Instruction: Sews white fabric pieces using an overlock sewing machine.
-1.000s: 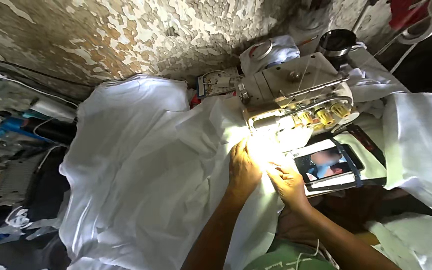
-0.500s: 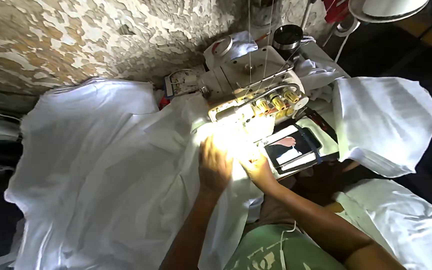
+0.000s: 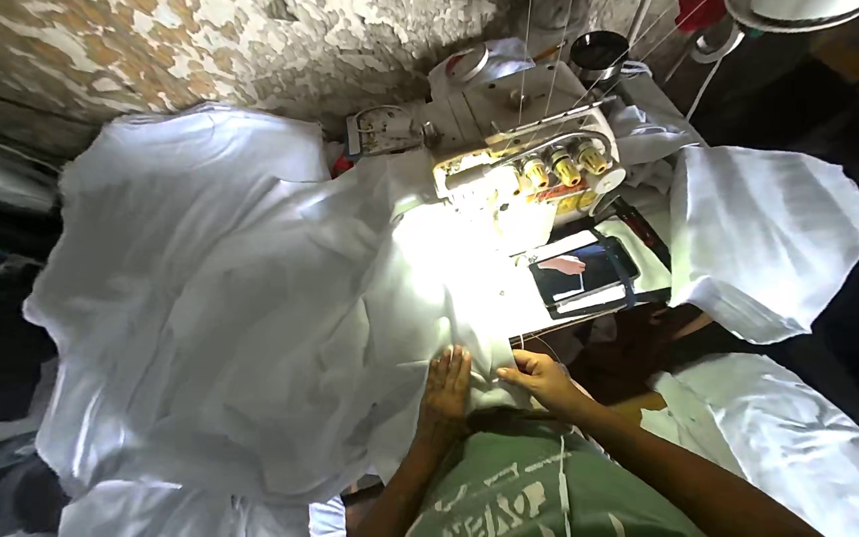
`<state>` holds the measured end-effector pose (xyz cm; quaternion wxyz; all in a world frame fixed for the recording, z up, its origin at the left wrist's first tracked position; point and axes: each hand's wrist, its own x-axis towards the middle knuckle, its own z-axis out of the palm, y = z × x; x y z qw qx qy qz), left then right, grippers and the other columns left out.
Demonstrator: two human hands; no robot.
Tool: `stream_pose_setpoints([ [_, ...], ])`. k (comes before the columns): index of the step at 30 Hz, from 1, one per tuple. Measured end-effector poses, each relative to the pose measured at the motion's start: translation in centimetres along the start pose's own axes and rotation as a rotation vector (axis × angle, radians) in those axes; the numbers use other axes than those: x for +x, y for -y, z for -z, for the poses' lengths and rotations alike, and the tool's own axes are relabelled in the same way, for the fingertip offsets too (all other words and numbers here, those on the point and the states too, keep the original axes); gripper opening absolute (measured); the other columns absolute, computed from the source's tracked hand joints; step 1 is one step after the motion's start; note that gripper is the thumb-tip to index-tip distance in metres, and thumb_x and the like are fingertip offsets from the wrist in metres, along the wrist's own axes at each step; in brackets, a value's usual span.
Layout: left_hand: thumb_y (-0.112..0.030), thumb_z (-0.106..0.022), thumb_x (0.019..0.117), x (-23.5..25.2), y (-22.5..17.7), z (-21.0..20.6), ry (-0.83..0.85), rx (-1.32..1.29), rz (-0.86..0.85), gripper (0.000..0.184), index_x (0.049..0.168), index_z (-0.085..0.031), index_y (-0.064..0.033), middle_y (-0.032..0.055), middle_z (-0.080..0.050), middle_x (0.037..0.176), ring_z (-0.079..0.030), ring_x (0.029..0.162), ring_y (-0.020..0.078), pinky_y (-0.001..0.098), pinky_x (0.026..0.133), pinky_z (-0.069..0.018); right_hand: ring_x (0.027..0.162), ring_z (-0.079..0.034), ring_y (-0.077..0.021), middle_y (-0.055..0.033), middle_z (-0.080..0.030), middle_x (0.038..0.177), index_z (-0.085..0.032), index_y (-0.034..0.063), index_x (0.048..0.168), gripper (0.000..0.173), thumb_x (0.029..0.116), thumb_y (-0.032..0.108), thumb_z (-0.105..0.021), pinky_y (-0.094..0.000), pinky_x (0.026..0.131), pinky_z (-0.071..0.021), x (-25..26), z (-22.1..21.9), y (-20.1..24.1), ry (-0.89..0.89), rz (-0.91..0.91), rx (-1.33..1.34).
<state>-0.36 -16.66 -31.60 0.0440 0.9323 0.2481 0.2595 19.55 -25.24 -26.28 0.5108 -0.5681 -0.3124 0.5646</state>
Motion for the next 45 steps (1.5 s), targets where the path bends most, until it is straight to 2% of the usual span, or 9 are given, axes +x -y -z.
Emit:
stream_pose_setpoints([
  [4,-0.008,-0.051,0.1006,0.2,0.1,-0.2,0.003,-0.039,0.056,0.035,0.131,-0.067,0.0014,0.0237,-0.065,0.135,-0.06,0.128,0.0433,0.0604,0.111,-0.0405,0.079,-0.069,-0.0044,-0.0008,-0.072,0.091,-0.067,-0.0008,0.107,0.011,0.0973,0.004,-0.065,-0.0227,0.073,-0.0585,-1.0,-0.2,0.4,0.024,-0.096,0.12],
  [7,-0.03,-0.048,0.1033,-0.3,0.0,0.0,0.063,-0.078,0.029,0.046,0.138,-0.062,-0.004,0.0264,-0.058,0.143,-0.051,0.137,0.0454,0.0711,0.113,-0.026,0.081,-0.069,-0.0064,-0.0009,-0.071,0.094,-0.062,0.0003,0.113,0.014,0.1006,0.004,-0.059,-0.0246,0.073,-0.0585,-1.2,-0.4,0.2,0.053,-0.155,0.255],
  [11,-0.035,-0.044,0.1007,-1.2,-1.6,0.5,0.05,-0.123,-0.087,0.057,0.141,-0.055,0.0034,0.0242,-0.058,0.144,-0.05,0.14,0.0352,0.0528,0.119,-0.0284,0.086,-0.07,-0.0081,-0.0014,-0.071,0.097,-0.057,0.0013,0.121,0.02,0.1039,0.004,-0.048,-0.0279,0.081,-0.0589,-0.9,-0.8,-0.5,0.116,-0.181,0.443],
  [15,-0.028,-0.052,0.0986,-1.8,-1.7,0.3,0.039,-0.161,-0.012,0.051,0.138,-0.057,0.0038,0.0343,-0.056,0.14,-0.052,0.135,0.0472,0.0593,0.115,-0.0348,0.083,-0.07,-0.0089,-0.0017,-0.071,0.093,-0.058,0.0031,0.118,0.019,0.1057,0.007,-0.045,-0.0281,0.079,-0.0591,-0.9,-1.0,-0.4,0.124,-0.215,0.507],
  [21,-0.001,-0.049,0.0983,-1.5,-1.0,0.8,0.015,-0.099,-0.007,0.037,0.131,-0.064,0.0043,0.0226,-0.066,0.133,-0.063,0.126,0.0386,0.0537,0.11,-0.044,0.08,-0.07,-0.008,-0.0026,-0.072,0.094,-0.059,0.0013,0.118,0.016,0.1027,0.005,-0.056,-0.0258,0.074,-0.0588,-1.1,-0.7,0.0,0.095,-0.192,0.355],
  [25,-0.008,-0.052,0.0992,-0.9,-0.7,2.8,-0.011,-0.233,0.011,0.033,0.125,-0.07,0.0017,0.0187,-0.07,0.128,-0.065,0.125,0.0363,0.0537,0.11,-0.0458,0.068,-0.067,-0.0058,-0.0022,-0.07,0.081,-0.063,-0.0015,0.104,0.01,0.0981,0.006,-0.065,-0.0229,0.064,-0.0561,-1.7,0.1,0.0,-0.104,-0.142,0.056],
  [29,-0.028,-0.053,0.106,0.1,-1.9,5.2,-0.073,-0.263,0.004,0.036,0.12,-0.072,-0.001,0.0167,-0.071,0.126,-0.062,0.129,0.027,0.0447,0.116,-0.04,0.068,-0.062,0.0001,0.0025,-0.066,0.077,-0.065,0.0006,0.093,0.008,0.0967,0.008,-0.066,-0.019,0.068,-0.0528,-3.4,-0.3,-0.2,-0.101,-0.024,-0.106],
  [37,-0.012,-0.054,0.1028,-0.4,-3.9,4.0,-0.004,-0.085,-0.111,0.035,0.133,-0.064,0.0015,0.0196,-0.063,0.139,-0.056,0.136,0.0316,0.0486,0.116,-0.0381,0.072,-0.069,-0.0016,0.0004,-0.072,0.085,-0.067,-0.0028,0.102,0.011,0.1007,0.003,-0.059,-0.0199,0.064,-0.0591,-5.3,-2.4,0.3,-0.019,0.018,-0.08],
  [45,-0.004,-0.056,0.0998,-0.3,-4.7,4.8,-0.126,-0.141,-0.129,0.026,0.12,-0.072,-0.0022,0.0143,-0.073,0.123,-0.065,0.125,0.0249,0.0439,0.114,-0.0426,0.074,-0.07,-0.0035,0.0005,-0.071,0.088,-0.063,-0.0031,0.112,0.014,0.1017,0.002,-0.055,-0.0222,0.067,-0.0606,-6.1,-3.0,0.7,0.017,-0.013,-0.061],
])
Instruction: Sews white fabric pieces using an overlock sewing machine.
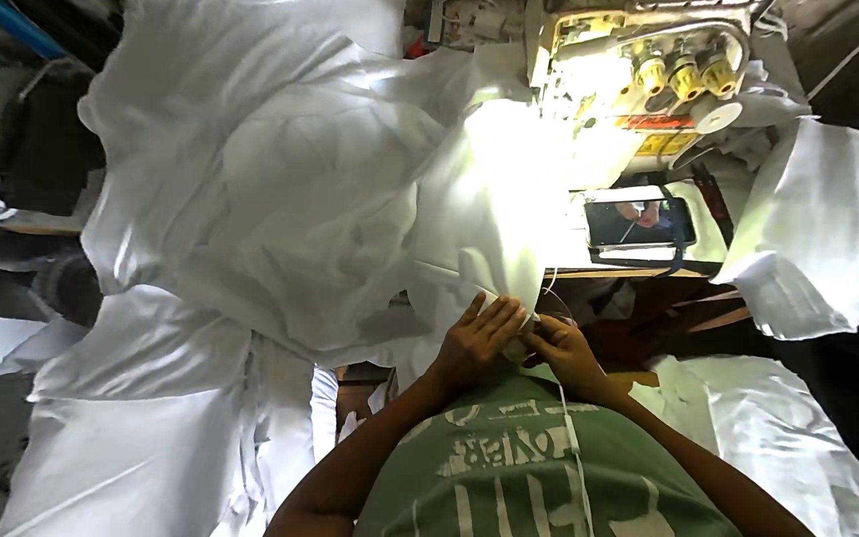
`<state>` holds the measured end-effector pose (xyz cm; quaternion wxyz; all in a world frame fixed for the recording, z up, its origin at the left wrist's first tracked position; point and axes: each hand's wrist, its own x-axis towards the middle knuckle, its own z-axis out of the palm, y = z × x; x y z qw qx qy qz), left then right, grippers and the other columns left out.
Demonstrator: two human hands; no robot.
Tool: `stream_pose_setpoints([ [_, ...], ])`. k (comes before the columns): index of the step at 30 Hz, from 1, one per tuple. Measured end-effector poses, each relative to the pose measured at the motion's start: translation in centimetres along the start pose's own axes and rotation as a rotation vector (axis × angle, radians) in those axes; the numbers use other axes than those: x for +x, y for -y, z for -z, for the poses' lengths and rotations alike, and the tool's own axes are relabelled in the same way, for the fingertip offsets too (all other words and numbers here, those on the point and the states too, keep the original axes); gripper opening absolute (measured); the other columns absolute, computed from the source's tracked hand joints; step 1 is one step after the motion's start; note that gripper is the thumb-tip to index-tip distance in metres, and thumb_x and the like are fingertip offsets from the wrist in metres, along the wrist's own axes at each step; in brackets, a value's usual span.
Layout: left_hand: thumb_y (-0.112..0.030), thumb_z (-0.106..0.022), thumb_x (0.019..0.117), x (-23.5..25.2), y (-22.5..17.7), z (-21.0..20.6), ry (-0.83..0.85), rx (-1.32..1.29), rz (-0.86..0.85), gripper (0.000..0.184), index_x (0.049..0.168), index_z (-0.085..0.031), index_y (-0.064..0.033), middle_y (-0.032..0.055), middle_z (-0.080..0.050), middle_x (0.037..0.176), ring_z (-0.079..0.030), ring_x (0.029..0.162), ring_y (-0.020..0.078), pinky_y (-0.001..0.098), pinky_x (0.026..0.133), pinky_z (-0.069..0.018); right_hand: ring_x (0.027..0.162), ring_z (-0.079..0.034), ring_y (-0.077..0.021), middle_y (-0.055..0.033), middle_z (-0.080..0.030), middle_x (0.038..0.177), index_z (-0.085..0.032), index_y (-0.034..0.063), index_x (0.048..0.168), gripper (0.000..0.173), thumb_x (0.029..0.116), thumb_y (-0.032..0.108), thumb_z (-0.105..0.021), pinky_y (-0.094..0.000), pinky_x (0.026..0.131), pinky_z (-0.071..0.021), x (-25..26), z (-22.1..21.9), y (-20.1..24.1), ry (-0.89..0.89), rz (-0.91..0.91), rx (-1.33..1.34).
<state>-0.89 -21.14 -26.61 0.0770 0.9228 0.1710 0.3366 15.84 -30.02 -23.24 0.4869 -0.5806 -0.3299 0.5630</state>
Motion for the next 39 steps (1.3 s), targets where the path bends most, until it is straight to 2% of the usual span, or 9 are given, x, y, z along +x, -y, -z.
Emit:
stream_pose_setpoints([
  [16,-0.004,-0.055,0.0995,-0.1,-0.6,-0.5,0.027,0.031,-0.019,0.029,0.124,-0.07,0.0005,0.016,-0.072,0.125,-0.065,0.125,0.026,0.0438,0.115,-0.0409,0.082,-0.072,-0.0084,-0.004,-0.071,0.098,-0.06,-0.0034,0.118,0.022,0.1075,0.005,-0.043,-0.027,0.076,-0.0623,-0.5,0.2,0.8,0.083,-0.067,0.038],
  [22,-0.041,-0.054,0.1042,0.0,-0.2,-1.1,0.024,-0.056,0.048,0.049,0.124,-0.071,0.001,0.017,-0.072,0.125,-0.065,0.125,0.0265,0.0473,0.115,-0.0423,0.094,-0.071,-0.0136,-0.0046,-0.072,0.103,-0.057,0.0012,0.124,0.031,0.1108,0.015,-0.033,-0.0339,0.089,-0.0597,0.0,0.7,1.2,0.242,-0.202,0.364],
  [27,-0.017,-0.059,0.1026,0.3,1.0,-1.6,-0.075,-0.122,0.112,0.024,0.111,-0.077,-0.0039,0.0113,-0.078,0.111,-0.073,0.11,0.0223,0.0433,0.107,-0.0505,0.106,-0.07,-0.0182,-0.0077,-0.072,0.115,-0.058,-0.001,0.126,0.037,0.1117,0.02,-0.031,-0.0387,0.095,-0.0576,1.1,1.1,0.9,0.293,-0.171,0.371],
  [30,-0.01,-0.056,0.1026,2.2,0.4,1.2,-0.136,-0.437,0.415,0.023,0.103,-0.074,0.0049,0.0127,-0.078,0.103,-0.073,0.107,0.0174,0.0413,0.109,-0.0492,0.094,-0.072,-0.0101,-0.0034,-0.074,0.105,-0.065,-0.0031,0.118,0.029,0.1088,0.014,-0.043,-0.0297,0.087,-0.0602,2.1,1.3,2.9,0.25,0.013,0.102],
  [32,-0.006,-0.055,0.1018,5.2,-0.1,4.8,-0.243,-0.601,0.624,0.021,0.1,-0.07,0.0074,0.0039,-0.074,0.093,-0.069,0.093,0.001,0.0235,0.094,-0.0542,0.087,-0.069,-0.0044,-0.0038,-0.072,0.099,-0.068,-0.0047,0.114,0.024,0.1042,0.013,-0.054,-0.0246,0.083,-0.0586,3.9,1.8,4.5,0.146,0.25,-0.15],
  [34,-0.013,-0.053,0.1047,8.0,0.6,7.8,-0.336,-0.553,0.577,0.017,0.098,-0.067,-0.005,-0.0106,-0.069,0.089,-0.063,0.084,-0.0098,0.0131,0.079,-0.0534,0.077,-0.065,-0.008,-0.0083,-0.072,0.094,-0.07,-0.0039,0.113,0.022,0.0993,0.013,-0.063,-0.0282,0.075,-0.0555,6.5,2.2,6.2,-0.055,0.443,-0.387],
  [35,-0.018,-0.053,0.1059,9.3,1.2,8.9,-0.368,-0.489,0.494,0.018,0.098,-0.066,-0.0089,-0.0129,-0.066,0.09,-0.06,0.084,-0.0115,0.0104,0.077,-0.0512,0.079,-0.068,-0.0162,-0.0131,-0.073,0.099,-0.07,-0.0038,0.114,0.023,0.0975,0.012,-0.066,-0.0358,0.074,-0.0571,8.1,2.4,7.1,-0.144,0.561,-0.485],
  [37,-0.022,-0.052,0.1075,11.8,2.3,10.4,-0.396,-0.373,0.313,0.019,0.099,-0.064,-0.0097,-0.01,-0.064,0.093,-0.059,0.088,-0.0096,0.01,0.08,-0.0503,0.085,-0.072,-0.0286,-0.0185,-0.071,0.113,-0.069,-0.002,0.117,0.025,0.0975,0.015,-0.067,-0.0457,0.071,-0.0599,11.3,2.9,9.1,-0.273,0.759,-0.651],
  [39,-0.021,-0.051,0.108,13.7,3.0,11.3,-0.376,-0.29,0.196,0.019,0.1,-0.062,-0.008,-0.0056,-0.063,0.094,-0.059,0.091,-0.0059,0.0119,0.082,-0.0497,0.081,-0.071,-0.0333,-0.0209,-0.071,0.113,-0.072,-0.0001,0.112,0.024,0.0945,0.017,-0.071,-0.0486,0.064,-0.0577,14.1,3.1,10.8,-0.396,0.865,-0.725],
])
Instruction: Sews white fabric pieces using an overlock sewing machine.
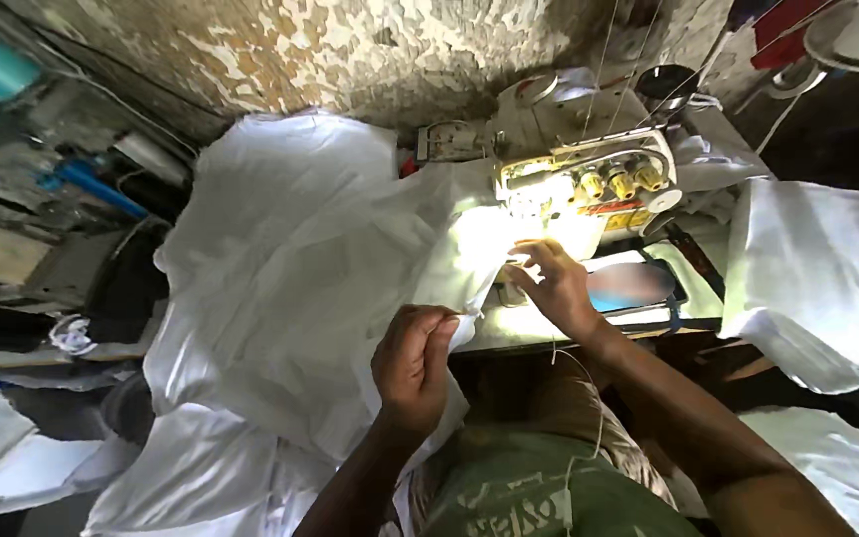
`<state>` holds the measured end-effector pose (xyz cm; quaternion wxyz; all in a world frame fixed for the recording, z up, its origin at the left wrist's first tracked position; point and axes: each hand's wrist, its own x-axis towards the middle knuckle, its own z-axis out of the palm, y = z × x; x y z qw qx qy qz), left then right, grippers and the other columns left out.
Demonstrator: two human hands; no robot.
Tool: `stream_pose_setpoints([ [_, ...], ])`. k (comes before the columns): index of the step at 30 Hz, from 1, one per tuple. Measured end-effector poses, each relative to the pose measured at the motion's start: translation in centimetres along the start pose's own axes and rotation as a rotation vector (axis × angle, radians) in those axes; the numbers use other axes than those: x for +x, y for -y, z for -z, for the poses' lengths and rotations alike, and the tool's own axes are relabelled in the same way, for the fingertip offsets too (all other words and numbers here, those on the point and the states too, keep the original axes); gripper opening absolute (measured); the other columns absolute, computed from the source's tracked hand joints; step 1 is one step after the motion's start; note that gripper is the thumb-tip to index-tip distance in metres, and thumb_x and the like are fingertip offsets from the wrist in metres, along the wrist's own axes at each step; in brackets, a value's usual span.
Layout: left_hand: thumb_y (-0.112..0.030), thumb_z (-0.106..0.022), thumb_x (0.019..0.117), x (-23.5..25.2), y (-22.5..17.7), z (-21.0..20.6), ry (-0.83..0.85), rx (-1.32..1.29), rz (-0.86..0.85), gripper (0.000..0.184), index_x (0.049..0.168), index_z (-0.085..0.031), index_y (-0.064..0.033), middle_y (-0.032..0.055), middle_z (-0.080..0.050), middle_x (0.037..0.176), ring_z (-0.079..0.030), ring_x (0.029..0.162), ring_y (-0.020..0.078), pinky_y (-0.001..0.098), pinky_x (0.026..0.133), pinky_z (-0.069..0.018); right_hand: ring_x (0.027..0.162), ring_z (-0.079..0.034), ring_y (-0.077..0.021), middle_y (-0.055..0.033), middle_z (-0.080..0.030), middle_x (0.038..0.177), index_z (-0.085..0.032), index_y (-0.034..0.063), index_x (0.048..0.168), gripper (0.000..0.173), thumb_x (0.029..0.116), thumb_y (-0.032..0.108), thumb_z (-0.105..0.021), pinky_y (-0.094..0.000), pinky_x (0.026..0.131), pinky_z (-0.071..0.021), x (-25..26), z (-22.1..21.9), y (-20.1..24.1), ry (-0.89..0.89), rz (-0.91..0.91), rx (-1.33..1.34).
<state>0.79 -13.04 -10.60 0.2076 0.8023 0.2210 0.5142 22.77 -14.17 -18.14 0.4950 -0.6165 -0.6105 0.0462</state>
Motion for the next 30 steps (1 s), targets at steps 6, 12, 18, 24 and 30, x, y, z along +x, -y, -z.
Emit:
stream_pose_setpoints([
  [6,-0.022,-0.05,0.1086,1.9,-0.2,0.2,0.071,0.099,-0.124,0.02,0.104,-0.062,-0.007,-0.0023,-0.063,0.096,-0.061,0.092,-0.004,0.0118,0.082,-0.0506,0.079,-0.073,-0.0347,-0.0214,-0.072,0.109,-0.074,0.0007,0.1,0.015,0.0892,0.011,-0.071,-0.0485,0.06,-0.0574,2.2,-0.6,-1.5,-0.098,0.075,-0.07],
  [12,-0.025,-0.049,0.1092,2.1,-0.8,0.5,0.095,0.168,-0.125,0.022,0.103,-0.061,-0.0074,-0.0018,-0.062,0.097,-0.06,0.095,-0.0049,0.0107,0.084,-0.0491,0.068,-0.071,-0.0297,-0.018,-0.075,0.096,-0.076,0.0012,0.097,0.015,0.0932,0.01,-0.064,-0.0455,0.055,-0.0543,2.2,-0.7,-2.0,-0.1,0.071,-0.052],
  [18,-0.026,-0.051,0.1083,2.7,-1.2,0.7,0.112,0.156,-0.082,0.02,0.107,-0.064,-0.011,-0.0051,-0.065,0.105,-0.061,0.102,-0.0057,0.0111,0.088,-0.0502,0.056,-0.062,-0.0228,-0.0135,-0.071,0.079,-0.071,-0.0024,0.105,0.017,0.0959,0.008,-0.062,-0.0403,0.053,-0.0503,2.9,-0.4,-2.3,-0.054,0.042,0.061],
  [24,-0.025,-0.05,0.1088,3.8,-0.9,0.9,0.209,0.052,0.006,0.022,0.106,-0.066,-0.0111,-0.0074,-0.07,0.105,-0.065,0.101,-0.0042,0.0153,0.088,-0.0539,0.057,-0.066,-0.0288,-0.0165,-0.07,0.073,-0.075,-0.0036,0.105,0.021,0.0945,0.002,-0.057,-0.0445,0.052,-0.0524,1.2,0.4,-3.7,0.037,0.105,0.04],
  [30,-0.022,-0.054,0.1069,5.7,-0.6,0.1,0.224,-0.003,0.068,0.021,0.101,-0.068,-0.0084,-0.0093,-0.069,0.096,-0.064,0.091,-0.0071,0.013,0.082,-0.0532,0.061,-0.064,-0.0184,-0.0124,-0.07,0.072,-0.077,-0.0016,0.101,0.022,0.0987,0.015,-0.062,-0.0383,0.061,-0.0522,0.0,0.6,-5.0,0.145,-0.032,0.169],
])
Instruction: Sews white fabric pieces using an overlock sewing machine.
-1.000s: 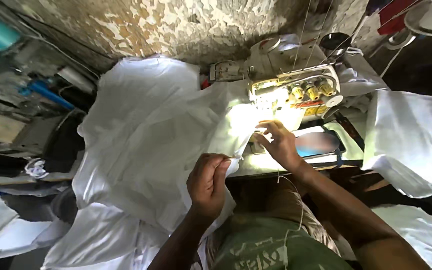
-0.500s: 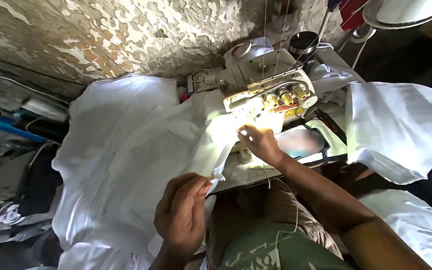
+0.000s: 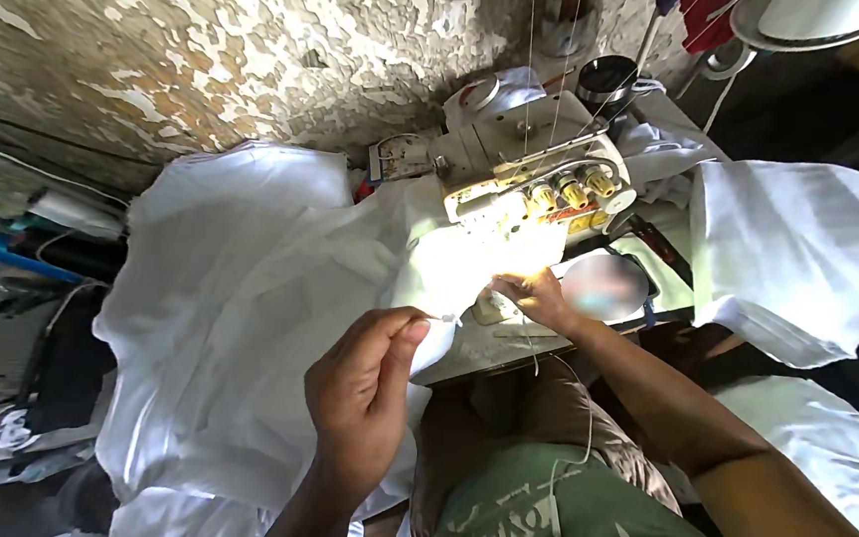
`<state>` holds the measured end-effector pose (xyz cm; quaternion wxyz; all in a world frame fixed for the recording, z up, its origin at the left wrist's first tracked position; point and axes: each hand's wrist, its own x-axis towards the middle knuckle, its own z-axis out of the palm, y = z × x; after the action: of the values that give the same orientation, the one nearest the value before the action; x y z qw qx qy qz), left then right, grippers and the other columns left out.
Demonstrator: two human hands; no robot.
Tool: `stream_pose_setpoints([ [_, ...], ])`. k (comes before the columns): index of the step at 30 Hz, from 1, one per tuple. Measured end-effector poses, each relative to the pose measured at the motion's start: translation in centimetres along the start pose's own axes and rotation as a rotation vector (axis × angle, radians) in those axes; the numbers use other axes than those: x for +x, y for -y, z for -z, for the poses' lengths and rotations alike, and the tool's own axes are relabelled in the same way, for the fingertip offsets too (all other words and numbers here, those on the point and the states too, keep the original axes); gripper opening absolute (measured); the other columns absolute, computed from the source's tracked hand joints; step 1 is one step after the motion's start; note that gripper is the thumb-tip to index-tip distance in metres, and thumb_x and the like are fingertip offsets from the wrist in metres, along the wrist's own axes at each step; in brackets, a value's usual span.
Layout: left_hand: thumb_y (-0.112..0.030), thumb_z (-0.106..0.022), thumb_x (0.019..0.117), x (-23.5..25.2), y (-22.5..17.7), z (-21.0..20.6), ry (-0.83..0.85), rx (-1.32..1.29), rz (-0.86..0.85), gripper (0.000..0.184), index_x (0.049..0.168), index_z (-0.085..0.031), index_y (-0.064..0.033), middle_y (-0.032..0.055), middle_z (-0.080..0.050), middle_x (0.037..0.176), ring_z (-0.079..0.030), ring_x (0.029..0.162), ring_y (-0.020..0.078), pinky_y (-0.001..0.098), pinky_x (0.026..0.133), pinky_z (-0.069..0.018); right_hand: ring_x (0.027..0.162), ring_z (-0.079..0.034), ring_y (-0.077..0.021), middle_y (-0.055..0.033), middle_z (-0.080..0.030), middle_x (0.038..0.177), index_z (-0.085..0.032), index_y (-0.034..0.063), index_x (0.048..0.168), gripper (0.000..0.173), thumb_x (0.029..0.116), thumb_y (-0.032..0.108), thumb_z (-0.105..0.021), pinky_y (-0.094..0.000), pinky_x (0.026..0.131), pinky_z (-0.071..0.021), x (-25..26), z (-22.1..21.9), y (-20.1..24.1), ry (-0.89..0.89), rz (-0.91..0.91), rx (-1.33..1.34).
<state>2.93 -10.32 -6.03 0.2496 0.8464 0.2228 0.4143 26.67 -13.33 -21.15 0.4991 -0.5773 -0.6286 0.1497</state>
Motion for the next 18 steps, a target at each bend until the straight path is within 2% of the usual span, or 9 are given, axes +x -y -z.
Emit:
stream_pose_setpoints([
  [2,-0.023,-0.054,0.1063,-0.2,-0.6,-0.2,0.062,-0.053,0.024,0.019,0.1,-0.068,-0.0112,-0.0102,-0.069,0.093,-0.065,0.088,-0.0066,0.0137,0.079,-0.0548,0.061,-0.065,-0.0216,-0.0141,-0.069,0.072,-0.077,-0.0023,0.1,0.024,0.1008,0.014,-0.06,-0.0408,0.06,-0.0516,-0.4,0.0,0.5,-0.004,-0.032,-0.015],
  [4,-0.024,-0.055,0.1061,-1.1,-0.9,-0.7,0.149,-0.139,0.057,0.02,0.099,-0.069,-0.011,-0.0084,-0.07,0.091,-0.065,0.087,-0.0061,0.0136,0.079,-0.055,0.059,-0.063,-0.0206,-0.0127,-0.068,0.069,-0.077,-0.0011,0.096,0.022,0.1004,0.012,-0.061,-0.0397,0.058,-0.0508,-1.0,-0.1,0.7,-0.015,-0.042,-0.024],
  [7,-0.022,-0.053,0.1068,-2.7,-0.7,-1.3,0.278,-0.235,0.078,0.027,0.099,-0.07,-0.002,0.001,-0.073,0.091,-0.067,0.09,-0.0027,0.0141,0.083,-0.0536,0.064,-0.065,-0.0234,-0.0134,-0.068,0.073,-0.077,-0.001,0.093,0.018,0.0968,0.009,-0.063,-0.0425,0.062,-0.0522,-1.5,-0.2,0.5,-0.025,0.0,-0.056],
  [11,-0.02,-0.054,0.1059,-4.1,0.1,-2.6,0.356,-0.202,0.079,0.03,0.097,-0.072,0.0019,0.0071,-0.073,0.088,-0.065,0.084,0.0029,0.0144,0.08,-0.0498,0.068,-0.069,-0.0302,-0.0162,-0.071,0.077,-0.077,-0.0014,0.093,0.015,0.0947,0.006,-0.064,-0.0477,0.062,-0.0546,-1.6,-0.4,-0.1,-0.028,0.051,-0.141],
  [16,-0.018,-0.056,0.1041,-4.5,2.7,-4.4,0.403,-0.117,0.077,0.027,0.098,-0.075,0.0003,0.0065,-0.073,0.083,-0.062,0.076,0.0072,0.0176,0.074,-0.0472,0.074,-0.071,-0.0306,-0.0154,-0.073,0.083,-0.079,0.002,0.096,0.017,0.0927,0.008,-0.063,-0.0468,0.066,-0.0571,-2.0,-1.1,-1.2,-0.068,0.159,-0.183],
  [18,-0.018,-0.057,0.1038,-4.2,3.5,-4.9,0.424,-0.075,0.077,0.027,0.098,-0.076,-0.0007,0.0063,-0.074,0.084,-0.062,0.076,0.0091,0.0201,0.074,-0.0474,0.074,-0.071,-0.0309,-0.0152,-0.073,0.084,-0.079,0.0037,0.097,0.017,0.0919,0.007,-0.063,-0.046,0.064,-0.057,-2.3,-1.3,-1.3,-0.085,0.177,-0.207],
])
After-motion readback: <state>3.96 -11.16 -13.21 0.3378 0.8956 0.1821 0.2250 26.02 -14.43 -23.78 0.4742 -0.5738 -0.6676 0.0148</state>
